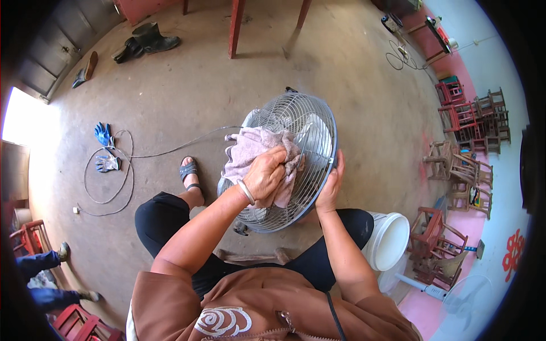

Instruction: Cleaning the metal grate and internal parts of a disassembled floor fan using a cloth.

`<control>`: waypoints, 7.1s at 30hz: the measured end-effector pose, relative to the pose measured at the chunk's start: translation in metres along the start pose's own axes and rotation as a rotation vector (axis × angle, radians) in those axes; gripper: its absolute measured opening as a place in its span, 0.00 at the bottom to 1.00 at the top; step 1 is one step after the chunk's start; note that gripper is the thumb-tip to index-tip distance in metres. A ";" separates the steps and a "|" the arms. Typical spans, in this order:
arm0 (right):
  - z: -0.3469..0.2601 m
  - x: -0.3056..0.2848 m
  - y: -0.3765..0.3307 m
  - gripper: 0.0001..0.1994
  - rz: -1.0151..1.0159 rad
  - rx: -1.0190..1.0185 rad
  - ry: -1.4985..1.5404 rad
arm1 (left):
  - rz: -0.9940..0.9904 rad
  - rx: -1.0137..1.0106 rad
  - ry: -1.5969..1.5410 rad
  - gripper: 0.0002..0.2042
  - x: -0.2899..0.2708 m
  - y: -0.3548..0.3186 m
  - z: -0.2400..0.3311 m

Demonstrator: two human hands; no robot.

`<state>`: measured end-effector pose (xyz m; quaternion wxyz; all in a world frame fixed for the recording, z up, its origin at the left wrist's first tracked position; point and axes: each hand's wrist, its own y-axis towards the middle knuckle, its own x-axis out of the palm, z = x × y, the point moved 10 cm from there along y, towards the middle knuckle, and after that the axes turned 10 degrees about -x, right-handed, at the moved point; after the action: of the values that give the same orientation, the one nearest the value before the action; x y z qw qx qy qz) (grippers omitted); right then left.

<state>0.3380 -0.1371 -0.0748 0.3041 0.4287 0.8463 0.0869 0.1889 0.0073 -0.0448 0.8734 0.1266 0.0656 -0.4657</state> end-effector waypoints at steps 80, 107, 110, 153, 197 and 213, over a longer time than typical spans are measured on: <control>-0.075 0.042 0.024 0.33 -0.155 -0.078 -0.158 | -0.068 -0.052 0.774 0.22 0.034 0.133 -0.327; -0.005 0.011 0.000 0.32 -0.078 0.011 0.218 | 0.347 -0.028 0.250 0.11 -0.002 -0.056 0.020; 0.006 0.008 0.000 0.32 -0.064 -0.015 0.289 | 0.277 -0.170 0.326 0.11 0.001 -0.114 -0.003; 0.005 0.006 -0.001 0.32 -0.108 -0.096 0.032 | 0.443 -0.168 0.390 0.13 0.008 -0.108 0.016; -0.017 0.014 0.011 0.31 -0.207 0.123 0.263 | 0.562 -0.762 -0.155 0.15 -0.001 -0.146 -0.121; 0.021 -0.001 -0.006 0.26 -0.038 0.342 0.355 | 0.617 -1.008 0.106 0.13 -0.028 -0.069 -0.332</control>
<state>0.3467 -0.1441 -0.0932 0.0752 0.4361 0.8967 0.0105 0.1172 0.0859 -0.3678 0.9163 -0.2676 0.2824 -0.0949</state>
